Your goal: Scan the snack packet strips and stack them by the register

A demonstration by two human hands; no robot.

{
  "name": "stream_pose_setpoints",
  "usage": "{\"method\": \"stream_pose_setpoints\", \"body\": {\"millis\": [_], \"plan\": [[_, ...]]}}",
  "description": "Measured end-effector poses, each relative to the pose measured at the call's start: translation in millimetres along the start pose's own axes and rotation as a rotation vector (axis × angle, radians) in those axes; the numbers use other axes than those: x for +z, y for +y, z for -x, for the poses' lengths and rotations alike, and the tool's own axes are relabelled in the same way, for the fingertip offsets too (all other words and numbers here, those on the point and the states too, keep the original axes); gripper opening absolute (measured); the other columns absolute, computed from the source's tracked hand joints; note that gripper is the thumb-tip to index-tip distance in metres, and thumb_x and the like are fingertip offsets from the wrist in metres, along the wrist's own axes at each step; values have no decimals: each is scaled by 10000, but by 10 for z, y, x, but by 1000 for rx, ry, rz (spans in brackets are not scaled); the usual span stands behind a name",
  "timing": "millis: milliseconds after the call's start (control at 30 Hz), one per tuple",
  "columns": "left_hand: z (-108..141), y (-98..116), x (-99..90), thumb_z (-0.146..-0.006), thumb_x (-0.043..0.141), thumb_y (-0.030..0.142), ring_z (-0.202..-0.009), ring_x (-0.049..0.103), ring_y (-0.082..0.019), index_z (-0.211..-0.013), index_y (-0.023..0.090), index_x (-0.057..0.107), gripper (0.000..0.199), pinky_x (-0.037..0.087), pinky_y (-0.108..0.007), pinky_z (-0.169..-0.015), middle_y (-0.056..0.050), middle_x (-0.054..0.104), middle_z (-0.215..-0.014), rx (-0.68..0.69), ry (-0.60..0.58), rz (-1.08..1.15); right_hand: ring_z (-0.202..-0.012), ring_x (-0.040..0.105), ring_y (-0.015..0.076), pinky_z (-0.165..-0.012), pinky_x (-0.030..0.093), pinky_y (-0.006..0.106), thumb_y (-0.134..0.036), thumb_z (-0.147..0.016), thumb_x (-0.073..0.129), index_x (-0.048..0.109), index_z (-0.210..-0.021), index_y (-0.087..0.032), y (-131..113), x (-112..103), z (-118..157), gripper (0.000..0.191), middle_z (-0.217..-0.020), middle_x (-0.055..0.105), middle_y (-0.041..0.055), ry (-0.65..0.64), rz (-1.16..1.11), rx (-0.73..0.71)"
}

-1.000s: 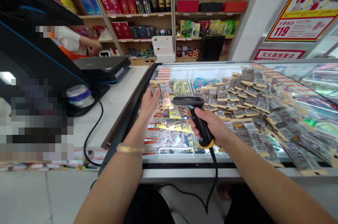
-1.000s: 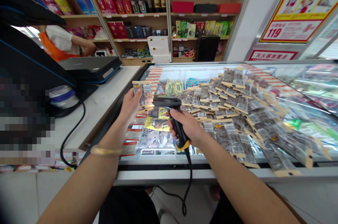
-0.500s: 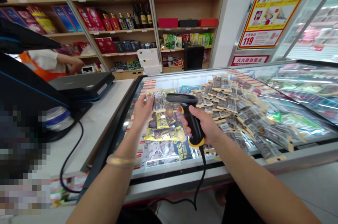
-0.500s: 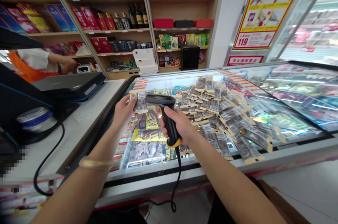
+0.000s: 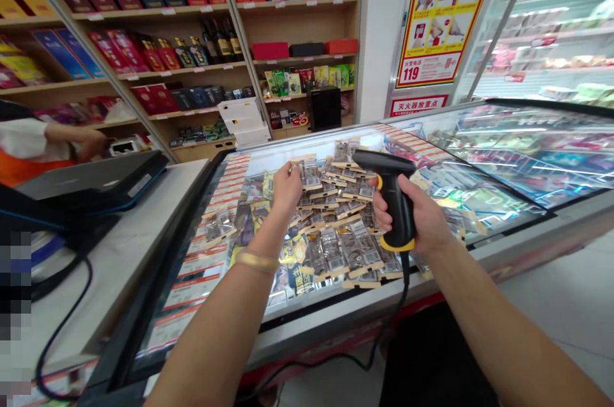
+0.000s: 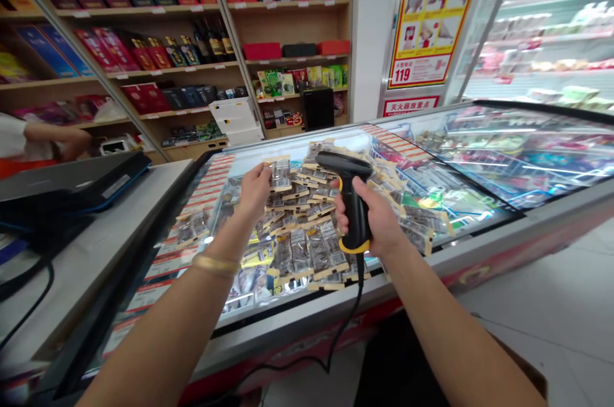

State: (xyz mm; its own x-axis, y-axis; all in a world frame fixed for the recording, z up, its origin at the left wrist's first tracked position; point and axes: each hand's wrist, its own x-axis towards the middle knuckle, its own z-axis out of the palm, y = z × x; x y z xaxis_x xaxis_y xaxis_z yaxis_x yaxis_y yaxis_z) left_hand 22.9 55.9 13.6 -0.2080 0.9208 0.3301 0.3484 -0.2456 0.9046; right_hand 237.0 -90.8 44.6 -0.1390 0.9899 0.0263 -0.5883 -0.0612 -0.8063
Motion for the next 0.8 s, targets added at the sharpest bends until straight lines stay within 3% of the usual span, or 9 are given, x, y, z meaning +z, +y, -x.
{"method": "stream_pose_setpoints", "body": {"millis": [200,600,800], "plan": [[-40,-87,1,-838,460,304,-860,635,-217,-949,162,703,303,492,-311,-790,-66,731,-877,-48,19,-74,-464,451,88,-422,389,205,-484,-802,674,625,-984,-177,-17,-76,16,360,-630,537,-23,15,-18,-6],[31,-103,103,-853,420,286,-1054,639,-266,-957,185,728,341,459,-355,-919,-100,750,-1019,-43,-24,-375,-467,446,93,-428,383,214,-497,-809,664,614,-991,-185,29,-49,22,364,-619,532,-29,19,-14,13],[64,-123,47,-852,431,298,-1156,622,-270,-1096,177,724,401,449,-382,-1007,-88,744,-1117,-58,-36,-319,-470,441,89,-425,378,210,-499,-813,666,625,-1013,-175,46,11,29,383,-625,530,-29,8,24,-12]]}}
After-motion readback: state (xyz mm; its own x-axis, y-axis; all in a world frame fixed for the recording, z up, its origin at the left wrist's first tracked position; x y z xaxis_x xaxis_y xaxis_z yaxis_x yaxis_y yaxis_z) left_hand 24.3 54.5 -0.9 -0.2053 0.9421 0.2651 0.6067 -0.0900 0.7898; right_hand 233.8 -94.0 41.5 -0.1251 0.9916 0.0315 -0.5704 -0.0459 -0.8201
